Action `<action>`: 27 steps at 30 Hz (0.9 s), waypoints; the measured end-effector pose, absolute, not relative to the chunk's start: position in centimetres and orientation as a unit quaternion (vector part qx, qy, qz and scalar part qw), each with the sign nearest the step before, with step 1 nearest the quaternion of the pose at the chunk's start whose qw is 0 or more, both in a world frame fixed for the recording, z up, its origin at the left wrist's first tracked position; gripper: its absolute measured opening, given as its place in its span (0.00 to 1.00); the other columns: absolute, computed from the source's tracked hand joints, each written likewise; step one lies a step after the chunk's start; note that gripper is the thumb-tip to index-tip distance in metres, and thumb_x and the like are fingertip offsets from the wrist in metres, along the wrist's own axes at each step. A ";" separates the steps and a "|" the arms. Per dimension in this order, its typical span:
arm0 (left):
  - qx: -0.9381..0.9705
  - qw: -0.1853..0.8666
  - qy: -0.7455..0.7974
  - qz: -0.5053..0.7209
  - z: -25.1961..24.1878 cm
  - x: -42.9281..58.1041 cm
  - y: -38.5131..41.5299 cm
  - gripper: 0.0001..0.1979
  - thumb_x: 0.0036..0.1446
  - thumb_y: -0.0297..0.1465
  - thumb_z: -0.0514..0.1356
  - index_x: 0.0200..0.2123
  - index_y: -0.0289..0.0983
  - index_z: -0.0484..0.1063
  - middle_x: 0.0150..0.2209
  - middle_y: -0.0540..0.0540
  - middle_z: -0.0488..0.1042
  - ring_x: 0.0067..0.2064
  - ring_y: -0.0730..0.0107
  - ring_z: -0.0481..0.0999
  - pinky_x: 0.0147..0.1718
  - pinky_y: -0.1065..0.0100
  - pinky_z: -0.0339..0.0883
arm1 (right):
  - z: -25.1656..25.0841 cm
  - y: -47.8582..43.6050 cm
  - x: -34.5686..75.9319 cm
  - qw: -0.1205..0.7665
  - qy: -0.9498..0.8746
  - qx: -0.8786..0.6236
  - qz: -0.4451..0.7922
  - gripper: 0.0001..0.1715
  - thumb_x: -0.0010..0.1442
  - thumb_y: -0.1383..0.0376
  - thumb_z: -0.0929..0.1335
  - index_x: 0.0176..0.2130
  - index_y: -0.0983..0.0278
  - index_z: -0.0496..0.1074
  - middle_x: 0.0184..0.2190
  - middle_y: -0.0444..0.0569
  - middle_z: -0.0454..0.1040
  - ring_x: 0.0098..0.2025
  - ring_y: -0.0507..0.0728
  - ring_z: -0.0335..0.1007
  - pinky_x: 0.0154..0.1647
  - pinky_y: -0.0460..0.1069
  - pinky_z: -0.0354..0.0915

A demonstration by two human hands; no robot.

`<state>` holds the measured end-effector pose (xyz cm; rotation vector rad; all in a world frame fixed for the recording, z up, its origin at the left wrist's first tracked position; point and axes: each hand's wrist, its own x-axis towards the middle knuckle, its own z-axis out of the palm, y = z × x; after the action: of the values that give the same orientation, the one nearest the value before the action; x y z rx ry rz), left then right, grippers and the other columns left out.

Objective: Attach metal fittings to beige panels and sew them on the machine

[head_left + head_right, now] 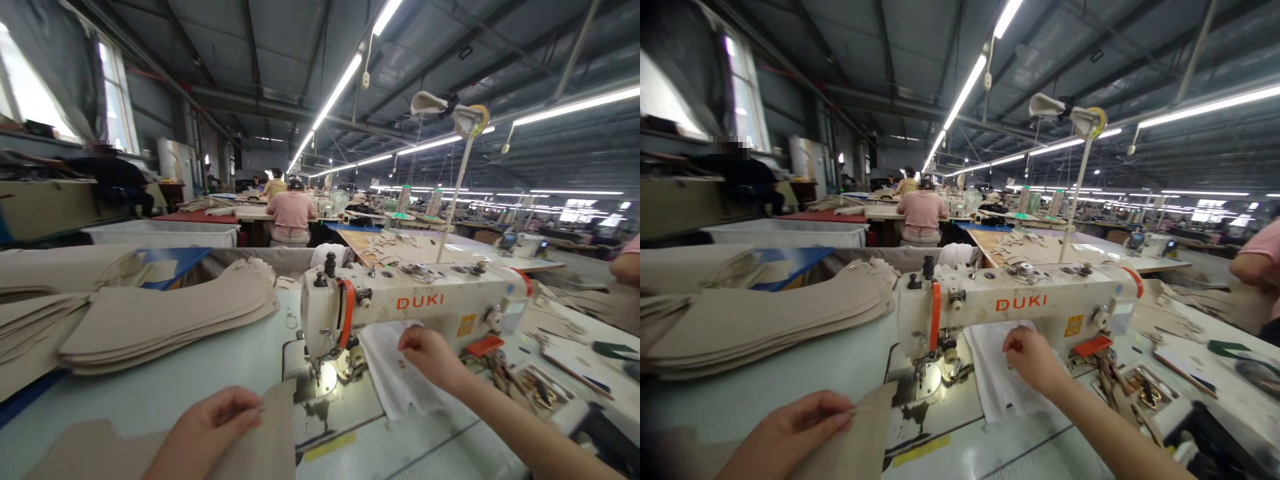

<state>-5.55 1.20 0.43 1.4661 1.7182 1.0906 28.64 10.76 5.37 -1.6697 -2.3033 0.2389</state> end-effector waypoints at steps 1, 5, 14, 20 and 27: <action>0.553 0.330 0.643 0.415 0.9 -5.0 1.0 0.10 0.39 0.41 0.62 0.21 0.40 0.76 0.21 0.51 0.77 0.27 0.63 0.77 0.29 0.71 0.71 | 5.4 9.3 28.2 0.171 -0.803 -0.561 0.108 0.15 0.50 0.77 0.61 0.30 0.65 0.74 0.30 0.48 0.75 0.32 0.52 0.71 0.32 0.43 0.63; 0.540 0.391 0.611 0.427 1.1 -3.8 0.7 0.09 0.41 0.39 0.62 0.23 0.40 0.75 0.20 0.51 0.76 0.27 0.64 0.76 0.31 0.70 0.70 | 3.9 4.2 23.7 0.322 -0.783 -0.405 0.346 0.14 0.41 0.75 0.61 0.23 0.62 0.73 0.26 0.44 0.72 0.29 0.52 0.68 0.29 0.44 0.61; 0.553 0.369 0.599 0.445 0.0 -4.5 -0.4 0.08 0.45 0.37 0.61 0.25 0.39 0.74 0.22 0.51 0.76 0.28 0.66 0.76 0.31 0.71 0.68 | -2.0 5.2 13.2 0.448 -0.580 -0.347 0.585 0.09 0.40 0.69 0.69 0.28 0.63 0.72 0.23 0.42 0.74 0.25 0.51 0.68 0.27 0.44 0.61; 0.642 0.239 0.612 0.395 0.2 -3.4 -1.0 0.08 0.50 0.33 0.57 0.23 0.41 0.74 0.25 0.52 0.76 0.29 0.69 0.75 0.31 0.74 0.67 | -2.4 5.1 13.3 0.472 -0.637 -0.342 0.505 0.16 0.43 0.72 0.67 0.35 0.61 0.74 0.26 0.43 0.77 0.29 0.53 0.72 0.31 0.45 0.66; 0.650 0.193 0.615 0.402 -0.1 -3.2 -1.2 0.08 0.54 0.32 0.56 0.25 0.42 0.73 0.26 0.53 0.76 0.30 0.70 0.76 0.32 0.77 0.67 | -3.1 4.9 13.0 0.481 -0.655 -0.327 0.483 0.18 0.45 0.72 0.67 0.38 0.60 0.74 0.27 0.44 0.77 0.29 0.53 0.73 0.33 0.46 0.69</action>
<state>-3.19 -1.19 -0.12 1.8235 1.7257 1.1288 13.03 4.89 -3.08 -0.7965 -1.5971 1.1770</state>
